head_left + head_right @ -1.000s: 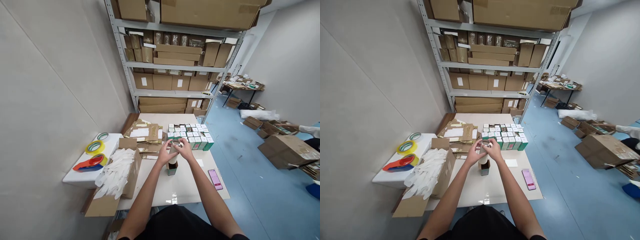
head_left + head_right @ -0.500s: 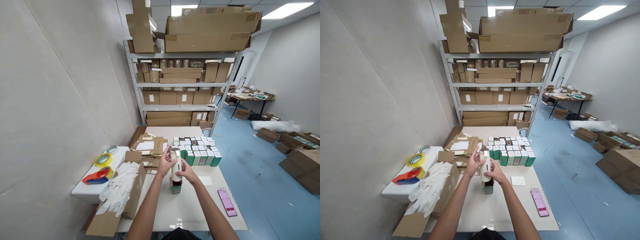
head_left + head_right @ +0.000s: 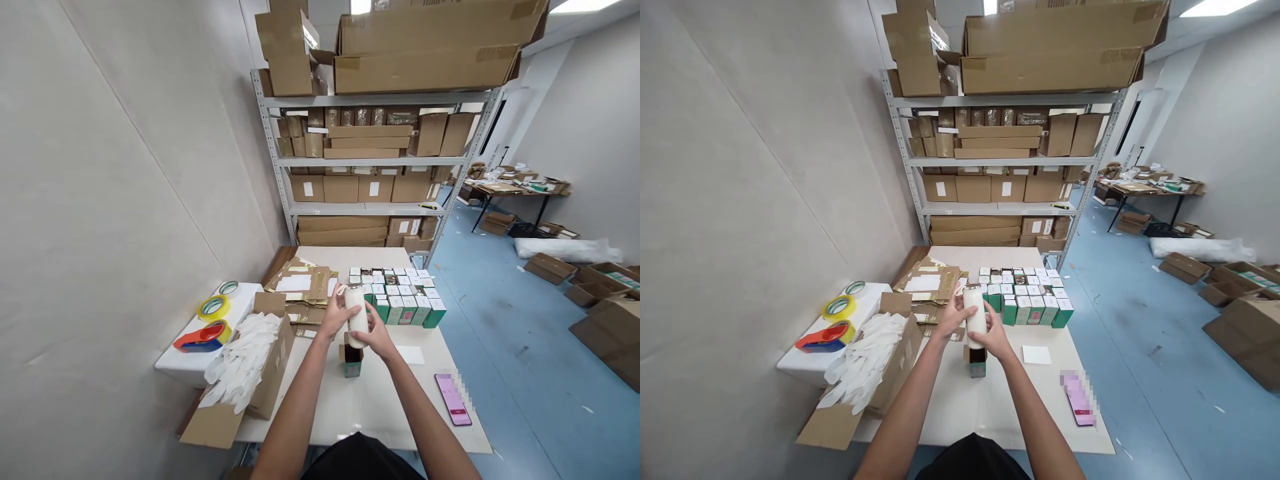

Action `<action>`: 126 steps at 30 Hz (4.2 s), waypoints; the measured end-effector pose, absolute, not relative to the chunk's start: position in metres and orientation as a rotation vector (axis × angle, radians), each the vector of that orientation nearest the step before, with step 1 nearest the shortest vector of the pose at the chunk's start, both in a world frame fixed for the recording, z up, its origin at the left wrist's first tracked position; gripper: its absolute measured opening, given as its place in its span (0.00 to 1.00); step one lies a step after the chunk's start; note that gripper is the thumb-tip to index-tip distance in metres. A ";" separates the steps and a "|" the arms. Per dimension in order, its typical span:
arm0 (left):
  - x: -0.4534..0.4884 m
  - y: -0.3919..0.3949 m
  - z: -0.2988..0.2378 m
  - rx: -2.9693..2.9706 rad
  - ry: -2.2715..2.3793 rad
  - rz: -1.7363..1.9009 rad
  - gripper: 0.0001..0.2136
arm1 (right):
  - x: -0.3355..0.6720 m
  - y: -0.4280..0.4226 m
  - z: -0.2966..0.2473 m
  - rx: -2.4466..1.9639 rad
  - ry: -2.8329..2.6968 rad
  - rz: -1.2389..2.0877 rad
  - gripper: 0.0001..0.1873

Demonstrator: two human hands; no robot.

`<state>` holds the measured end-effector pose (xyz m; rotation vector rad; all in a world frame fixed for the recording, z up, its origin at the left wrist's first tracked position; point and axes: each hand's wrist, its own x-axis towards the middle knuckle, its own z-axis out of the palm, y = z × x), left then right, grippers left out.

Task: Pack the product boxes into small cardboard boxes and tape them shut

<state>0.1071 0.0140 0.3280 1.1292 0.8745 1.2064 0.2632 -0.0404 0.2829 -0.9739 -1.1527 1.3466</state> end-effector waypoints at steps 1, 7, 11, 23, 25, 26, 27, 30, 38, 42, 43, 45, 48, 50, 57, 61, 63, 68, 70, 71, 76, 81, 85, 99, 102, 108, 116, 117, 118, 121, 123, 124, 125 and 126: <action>0.108 0.014 0.329 1.148 0.910 1.218 0.60 | 0.263 -0.040 0.282 -0.997 -1.144 1.320 0.68; 0.113 0.015 0.333 1.185 1.019 1.192 0.62 | 0.263 -0.038 0.282 -0.907 -1.233 1.405 0.62; 0.114 0.017 0.329 1.205 0.929 1.190 0.66 | 0.259 -0.036 0.283 -0.948 -1.172 1.314 0.65; 0.113 0.021 0.336 1.231 0.930 1.173 0.60 | 0.262 -0.041 0.277 -0.984 -1.092 1.290 0.70; 0.112 0.024 0.337 1.258 0.981 1.169 0.60 | 0.262 -0.043 0.277 -0.989 -1.077 1.286 0.71; 0.111 0.025 0.338 1.260 0.989 1.161 0.60 | 0.263 -0.044 0.277 -0.973 -1.083 1.304 0.70; 0.109 0.026 0.339 1.256 0.984 1.157 0.59 | 0.264 -0.045 0.278 -0.946 -1.096 1.332 0.69; 0.107 0.028 0.339 1.225 0.930 1.147 0.58 | 0.268 -0.047 0.279 -0.891 -1.135 1.398 0.65; 0.113 0.031 0.336 1.173 1.053 1.249 0.54 | 0.266 -0.046 0.275 -1.084 -1.162 1.179 0.67; 0.114 0.031 0.337 1.102 0.962 1.226 0.55 | 0.266 -0.047 0.275 -0.993 -1.159 1.308 0.66; 0.114 0.031 0.337 1.091 0.943 1.219 0.55 | 0.266 -0.046 0.275 -0.983 -1.148 1.315 0.65; 0.115 0.032 0.337 1.095 0.943 1.216 0.54 | 0.266 -0.046 0.275 -1.015 -1.123 1.265 0.65; 0.116 0.035 0.338 1.143 1.004 1.210 0.54 | 0.265 -0.045 0.273 -1.117 -1.099 1.153 0.67; 0.115 0.036 0.338 1.162 1.023 1.201 0.55 | 0.266 -0.046 0.272 -1.115 -1.092 1.167 0.67; 0.117 0.036 0.332 1.159 0.911 1.174 0.55 | 0.269 -0.044 0.270 -1.039 -1.094 1.237 0.65; 0.120 0.039 0.331 1.208 1.026 1.144 0.58 | 0.267 -0.045 0.268 -1.130 -1.057 1.117 0.67; 0.120 0.040 0.331 1.202 1.037 1.144 0.59 | 0.268 -0.045 0.267 -1.094 -1.056 1.161 0.69; 0.119 0.038 0.326 1.126 0.897 1.126 0.58 | 0.269 -0.042 0.266 -0.952 -1.090 1.316 0.66; 0.119 0.038 0.321 1.131 0.891 1.122 0.57 | 0.268 -0.041 0.265 -1.026 -1.075 1.247 0.67; 0.119 0.038 0.319 1.143 0.912 1.125 0.58 | 0.267 -0.040 0.265 -1.075 -1.064 1.198 0.67; 0.118 0.038 0.319 1.146 1.002 1.144 0.60 | 0.267 -0.044 0.266 -1.078 -1.122 1.189 0.70; 0.119 0.037 0.326 1.061 0.918 1.116 0.54 | 0.266 -0.045 0.270 -0.998 -1.102 1.304 0.69; 0.122 0.039 0.323 1.092 0.982 1.119 0.53 | 0.267 -0.042 0.266 -0.971 -1.096 1.319 0.71; 0.139 0.031 0.301 1.840 1.632 0.985 0.33 | 0.257 -0.037 0.207 -1.599 -1.282 0.717 0.58; 0.146 0.028 0.286 1.840 1.718 0.925 0.34 | 0.249 -0.039 0.190 -1.637 -1.304 0.634 0.56; 0.133 0.032 0.251 1.675 1.724 0.983 0.33 | 0.260 -0.044 0.146 -1.450 -1.383 0.849 0.53; 0.112 0.025 0.200 1.540 1.512 1.046 0.32 | 0.277 -0.040 0.087 -1.882 -1.178 1.054 0.35; 0.112 0.024 0.193 1.531 1.496 1.045 0.32 | 0.276 -0.037 0.083 -1.942 -1.204 1.072 0.30; 0.111 0.023 0.186 1.530 1.485 1.041 0.32 | 0.275 -0.036 0.079 -1.996 -1.236 1.083 0.25; 0.108 0.019 0.168 1.558 1.446 1.060 0.31 | 0.272 -0.033 0.072 -2.090 -1.317 1.098 0.12; 0.106 0.014 0.159 1.588 1.417 1.079 0.31 | 0.271 -0.034 0.069 -2.097 -1.318 1.106 0.16; 0.105 0.011 0.156 1.603 1.409 1.080 0.31 | 0.271 -0.035 0.067 -2.092 -1.309 1.107 0.18; 0.104 0.008 0.153 1.616 1.408 1.073 0.31 | 0.271 -0.037 0.065 -2.089 -1.310 1.103 0.19; 0.104 0.005 0.151 1.630 1.416 1.059 0.31 | 0.271 -0.038 0.063 -2.063 -1.304 1.100 0.20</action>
